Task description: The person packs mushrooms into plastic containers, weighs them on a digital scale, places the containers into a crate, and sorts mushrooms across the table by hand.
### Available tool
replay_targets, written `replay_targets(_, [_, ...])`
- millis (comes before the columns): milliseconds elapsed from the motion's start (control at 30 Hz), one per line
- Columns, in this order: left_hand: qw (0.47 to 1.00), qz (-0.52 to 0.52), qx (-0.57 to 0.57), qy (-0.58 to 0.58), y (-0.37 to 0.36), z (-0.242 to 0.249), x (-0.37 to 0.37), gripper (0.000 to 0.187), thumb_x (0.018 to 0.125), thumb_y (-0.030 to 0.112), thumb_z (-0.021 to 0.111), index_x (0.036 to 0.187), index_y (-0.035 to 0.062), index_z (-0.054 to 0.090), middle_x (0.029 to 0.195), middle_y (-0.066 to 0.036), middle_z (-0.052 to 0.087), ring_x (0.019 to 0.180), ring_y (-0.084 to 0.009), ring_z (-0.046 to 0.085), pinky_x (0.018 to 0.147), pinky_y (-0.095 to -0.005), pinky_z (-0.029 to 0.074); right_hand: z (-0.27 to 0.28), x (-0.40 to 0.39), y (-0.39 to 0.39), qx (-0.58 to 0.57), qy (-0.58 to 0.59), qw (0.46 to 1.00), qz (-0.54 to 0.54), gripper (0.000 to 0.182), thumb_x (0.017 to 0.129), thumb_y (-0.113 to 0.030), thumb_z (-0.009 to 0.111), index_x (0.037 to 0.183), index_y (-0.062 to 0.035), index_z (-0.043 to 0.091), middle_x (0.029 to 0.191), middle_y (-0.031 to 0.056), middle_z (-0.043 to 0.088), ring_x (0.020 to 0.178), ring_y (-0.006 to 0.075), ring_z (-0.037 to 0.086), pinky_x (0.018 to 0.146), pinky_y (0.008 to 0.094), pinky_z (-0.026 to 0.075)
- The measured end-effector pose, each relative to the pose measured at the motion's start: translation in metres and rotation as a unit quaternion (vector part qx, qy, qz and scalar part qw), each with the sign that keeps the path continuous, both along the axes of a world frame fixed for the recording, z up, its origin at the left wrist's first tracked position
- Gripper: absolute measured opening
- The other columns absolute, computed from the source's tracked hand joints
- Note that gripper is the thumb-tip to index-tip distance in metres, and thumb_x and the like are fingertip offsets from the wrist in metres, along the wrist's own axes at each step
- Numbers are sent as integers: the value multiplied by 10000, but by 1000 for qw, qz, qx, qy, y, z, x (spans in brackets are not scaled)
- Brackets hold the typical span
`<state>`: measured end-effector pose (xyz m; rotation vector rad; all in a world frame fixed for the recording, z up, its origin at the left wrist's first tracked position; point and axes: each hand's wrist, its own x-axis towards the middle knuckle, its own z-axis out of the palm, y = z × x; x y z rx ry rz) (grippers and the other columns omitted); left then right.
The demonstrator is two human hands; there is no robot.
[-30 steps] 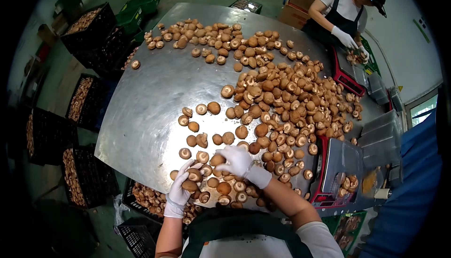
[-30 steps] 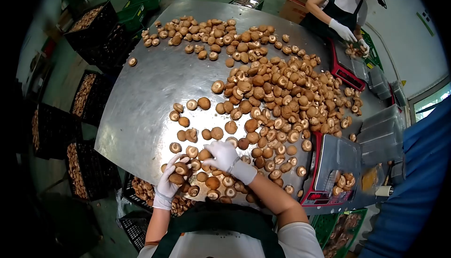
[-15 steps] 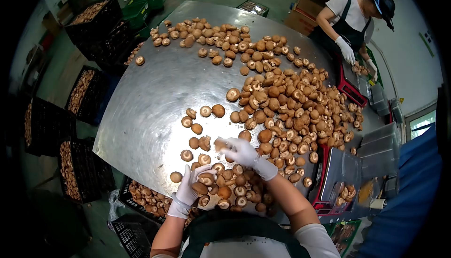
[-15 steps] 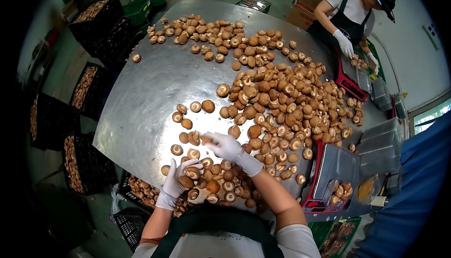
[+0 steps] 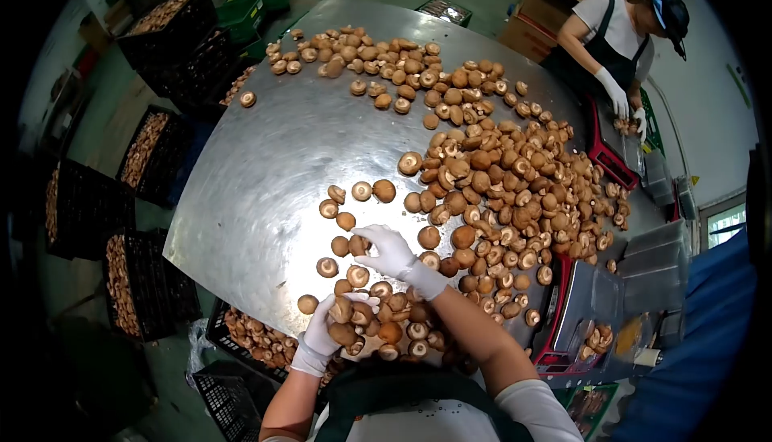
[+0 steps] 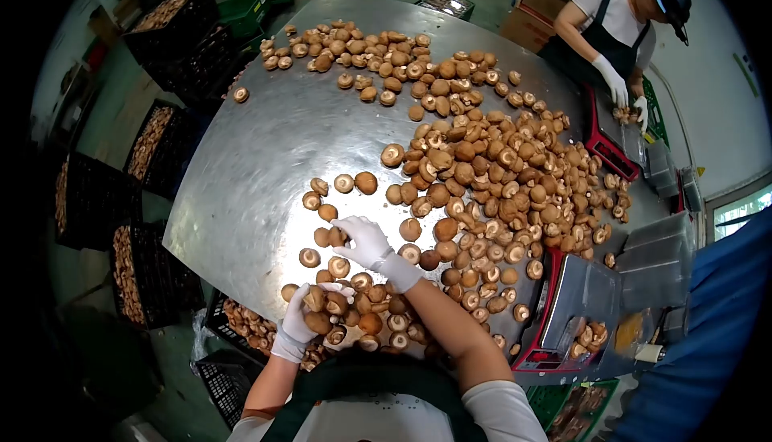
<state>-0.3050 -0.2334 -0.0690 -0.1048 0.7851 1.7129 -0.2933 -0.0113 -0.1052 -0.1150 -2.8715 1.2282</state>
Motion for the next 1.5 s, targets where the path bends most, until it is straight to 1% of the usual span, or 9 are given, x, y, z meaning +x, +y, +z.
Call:
replay_targets(67, [999,-13,23,28,-1,5,1,611,941,446,337,1319,-30,408,1299,-247,481,1106,-263,538,985,-344,407,8,21,10,-515,-83,852,-35,595,869,-264,606,1375,-30,395,1258,96,524,1140,191,509,950,330,418])
replay_targets(200, [991,1,131,-28,11,3,2,646,952,400,319,1463,34,171,1380,-281,365,1121,-268,521,988,-348,402,34,52,2,-611,-56,789,-26,558,925,-235,449,1406,18,322,1367,133,438,1265,185,417,1053,316,340])
replay_targets(400, [996,51,41,-62,31,20,16,561,964,417,280,1403,68,290,1024,-168,582,750,-216,530,630,-307,429,48,87,-12,-203,38,977,56,609,902,-164,525,1437,-17,275,1473,172,310,1334,240,340,1083,340,295])
replay_targets(533, [993,-41,39,102,36,26,21,508,957,397,325,1272,13,431,856,-110,565,711,-158,504,610,-285,397,49,133,-18,-236,90,966,-62,589,911,-209,561,1434,-90,318,1310,158,486,1073,213,552,933,309,429])
replay_targets(600, [975,6,116,-191,29,-3,20,385,964,315,348,1211,46,470,958,-182,594,768,-205,577,642,-305,457,51,161,-17,-240,67,961,-123,506,929,-242,549,1389,-93,400,1196,143,572,1000,204,594,879,306,461])
replay_targets(700, [998,14,29,47,37,11,37,384,926,365,409,1159,70,488,944,-86,545,766,-165,511,624,-285,428,27,204,-21,-229,82,945,-217,369,940,-240,538,1288,-118,519,1020,97,651,906,169,638,789,282,489])
replay_targets(1033, [991,-8,127,-48,60,28,66,431,904,279,514,1291,107,433,1199,-89,547,1021,-225,564,757,-316,526,38,337,-45,-183,65,920,-341,289,887,-125,599,1163,-41,587,952,113,654,893,205,649,796,298,496])
replay_targets(1367, [971,-213,108,13,209,71,196,422,895,432,445,1077,62,533,880,-86,574,782,-176,542,611,-282,437,101,445,-30,-74,104,865,-486,258,872,-122,576,1119,-58,618,963,120,641,868,251,638,770,318,498])
replay_targets(1500, [939,-282,117,162,256,98,271,537,890,317,477,1369,99,369,918,-122,580,767,-199,585,623,-311,473,134,509,-6,-34,185,808,-559,244,845,-52,589,1085,-38,627,942,113,665,857,229,655,759,303,513])
